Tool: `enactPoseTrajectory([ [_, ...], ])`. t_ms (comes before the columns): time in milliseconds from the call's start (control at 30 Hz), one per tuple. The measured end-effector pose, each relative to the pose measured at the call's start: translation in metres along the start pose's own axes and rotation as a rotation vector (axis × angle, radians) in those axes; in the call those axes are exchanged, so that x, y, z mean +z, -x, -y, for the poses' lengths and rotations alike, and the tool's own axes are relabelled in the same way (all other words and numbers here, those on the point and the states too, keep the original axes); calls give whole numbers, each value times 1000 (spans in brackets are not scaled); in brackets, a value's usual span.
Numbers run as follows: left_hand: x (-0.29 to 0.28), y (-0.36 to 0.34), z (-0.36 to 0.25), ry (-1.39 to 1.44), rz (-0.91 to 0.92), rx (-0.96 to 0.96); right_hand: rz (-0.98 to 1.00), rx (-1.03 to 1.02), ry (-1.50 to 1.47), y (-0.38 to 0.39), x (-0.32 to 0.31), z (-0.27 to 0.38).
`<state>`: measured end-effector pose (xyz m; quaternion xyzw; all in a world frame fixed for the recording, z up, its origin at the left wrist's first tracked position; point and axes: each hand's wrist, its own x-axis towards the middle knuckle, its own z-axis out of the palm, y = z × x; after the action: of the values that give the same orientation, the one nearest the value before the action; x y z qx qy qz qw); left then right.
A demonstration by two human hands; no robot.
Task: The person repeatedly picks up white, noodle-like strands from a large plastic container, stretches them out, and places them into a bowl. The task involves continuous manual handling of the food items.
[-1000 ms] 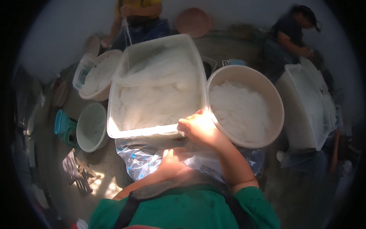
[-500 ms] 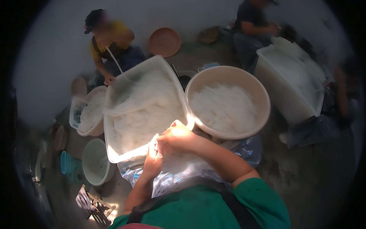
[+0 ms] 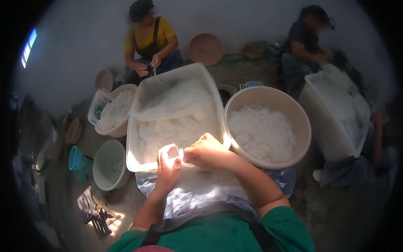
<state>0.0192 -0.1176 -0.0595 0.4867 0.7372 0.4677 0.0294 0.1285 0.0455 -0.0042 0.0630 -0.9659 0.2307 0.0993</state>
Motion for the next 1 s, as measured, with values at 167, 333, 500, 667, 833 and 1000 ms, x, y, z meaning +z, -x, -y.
enactPoseTrajectory([
  [167, 9, -10, -11, 438, 129, -60, 63, 16, 101, -4, -9, 4],
  [333, 20, -9, -19, 741, 328, -296, 75, 42, -63, -1, -22, 6],
  [500, 18, -7, -15, 717, 411, -484, -27, 49, 22, 5, -20, -7],
  [667, 23, -2, 9, 329, 178, -120, -45, 10, -100, 5, -18, -4],
  [833, 22, -15, -11, 423, 60, -8, 89, 78, 6, 12, -19, -9],
  [1000, 37, -16, -28, 612, 200, -180, 63, 69, 99, 13, -21, -4],
])
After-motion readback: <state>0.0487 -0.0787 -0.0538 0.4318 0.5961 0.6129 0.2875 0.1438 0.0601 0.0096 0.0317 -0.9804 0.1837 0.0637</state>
